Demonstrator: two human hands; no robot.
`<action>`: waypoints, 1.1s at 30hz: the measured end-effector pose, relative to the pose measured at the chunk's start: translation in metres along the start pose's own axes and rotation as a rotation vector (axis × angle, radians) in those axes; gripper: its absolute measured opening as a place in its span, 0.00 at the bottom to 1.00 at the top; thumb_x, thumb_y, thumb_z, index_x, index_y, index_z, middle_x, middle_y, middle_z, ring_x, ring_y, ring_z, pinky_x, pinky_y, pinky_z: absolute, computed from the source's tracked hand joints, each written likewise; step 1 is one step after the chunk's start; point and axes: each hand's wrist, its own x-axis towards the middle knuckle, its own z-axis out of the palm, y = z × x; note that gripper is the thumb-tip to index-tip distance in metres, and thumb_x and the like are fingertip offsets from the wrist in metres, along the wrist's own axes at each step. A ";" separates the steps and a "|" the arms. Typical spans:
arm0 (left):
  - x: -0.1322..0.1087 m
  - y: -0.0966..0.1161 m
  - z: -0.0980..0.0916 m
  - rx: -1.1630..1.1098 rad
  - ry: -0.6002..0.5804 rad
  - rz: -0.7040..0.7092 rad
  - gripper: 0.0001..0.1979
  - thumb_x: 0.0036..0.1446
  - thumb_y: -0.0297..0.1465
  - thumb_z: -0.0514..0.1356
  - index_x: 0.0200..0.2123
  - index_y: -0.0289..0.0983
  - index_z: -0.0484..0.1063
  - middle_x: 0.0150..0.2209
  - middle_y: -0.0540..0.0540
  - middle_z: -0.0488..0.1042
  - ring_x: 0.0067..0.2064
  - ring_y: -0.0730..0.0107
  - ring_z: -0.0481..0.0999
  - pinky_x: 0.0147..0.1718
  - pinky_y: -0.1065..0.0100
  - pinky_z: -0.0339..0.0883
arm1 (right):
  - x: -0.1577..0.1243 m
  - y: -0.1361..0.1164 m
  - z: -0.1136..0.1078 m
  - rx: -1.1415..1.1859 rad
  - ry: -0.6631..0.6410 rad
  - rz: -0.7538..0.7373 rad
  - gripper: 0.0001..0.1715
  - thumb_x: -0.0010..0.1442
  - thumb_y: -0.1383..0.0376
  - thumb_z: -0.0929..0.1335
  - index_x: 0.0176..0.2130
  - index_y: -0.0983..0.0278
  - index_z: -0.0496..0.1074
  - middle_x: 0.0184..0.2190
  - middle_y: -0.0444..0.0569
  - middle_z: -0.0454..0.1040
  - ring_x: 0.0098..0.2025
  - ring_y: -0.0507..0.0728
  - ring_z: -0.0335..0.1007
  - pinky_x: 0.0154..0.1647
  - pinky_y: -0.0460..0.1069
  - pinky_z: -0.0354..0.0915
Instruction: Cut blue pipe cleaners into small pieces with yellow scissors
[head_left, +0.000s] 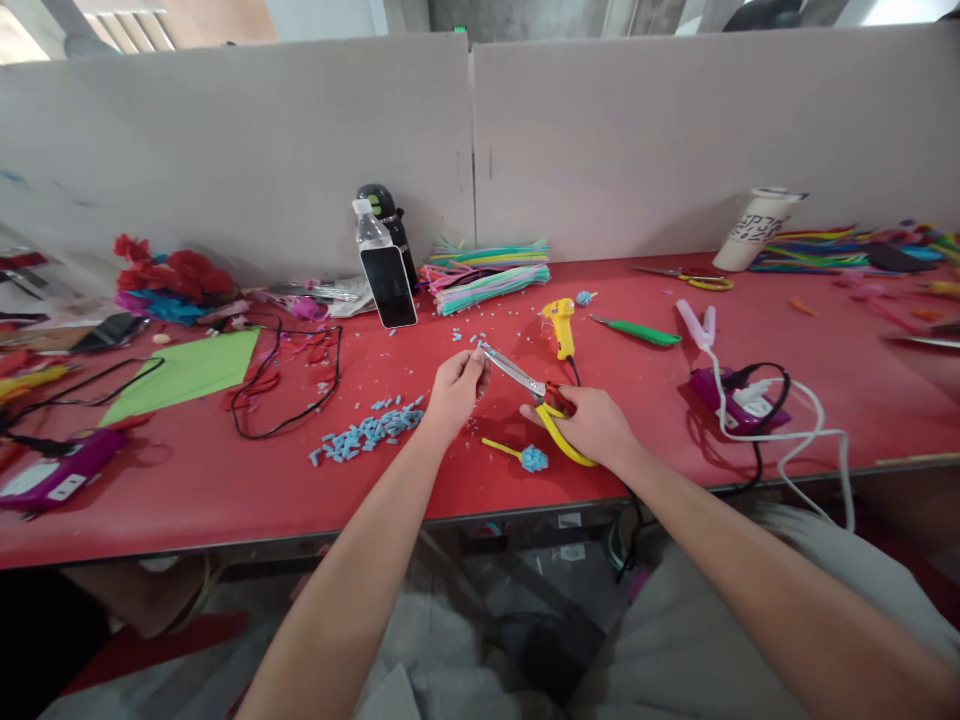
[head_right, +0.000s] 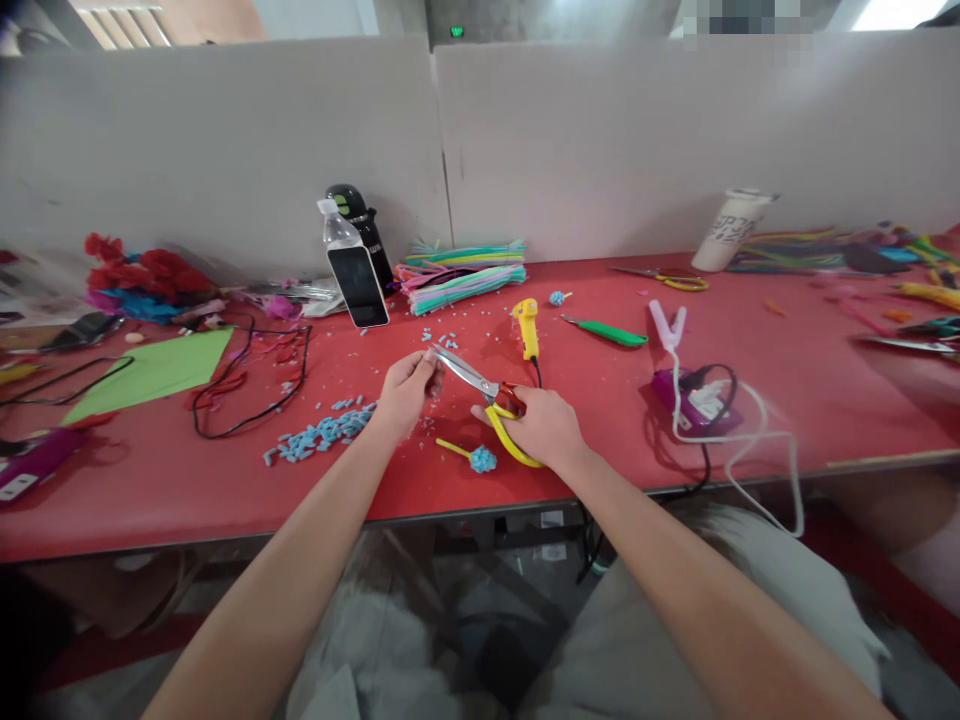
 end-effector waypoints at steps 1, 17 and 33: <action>0.000 0.000 0.000 0.007 -0.001 0.002 0.18 0.59 0.44 0.54 0.26 0.35 0.63 0.23 0.52 0.62 0.22 0.80 0.61 0.22 0.74 0.55 | 0.000 -0.001 0.000 -0.017 -0.005 -0.002 0.30 0.51 0.38 0.62 0.22 0.60 0.63 0.18 0.45 0.66 0.23 0.53 0.63 0.22 0.46 0.48; 0.001 0.008 -0.003 0.031 -0.008 0.067 0.19 0.58 0.45 0.55 0.25 0.35 0.64 0.21 0.52 0.62 0.22 0.79 0.61 0.23 0.74 0.55 | -0.003 -0.017 -0.015 -0.371 -0.017 -0.028 0.41 0.55 0.34 0.51 0.35 0.62 0.70 0.30 0.55 0.76 0.32 0.61 0.73 0.30 0.49 0.57; 0.014 0.007 -0.003 -0.085 -0.013 0.006 0.18 0.56 0.44 0.57 0.24 0.35 0.63 0.22 0.53 0.62 0.21 0.81 0.61 0.22 0.74 0.56 | 0.002 -0.015 -0.012 -0.368 0.024 -0.025 0.38 0.58 0.37 0.52 0.31 0.61 0.73 0.26 0.53 0.75 0.30 0.60 0.73 0.27 0.48 0.54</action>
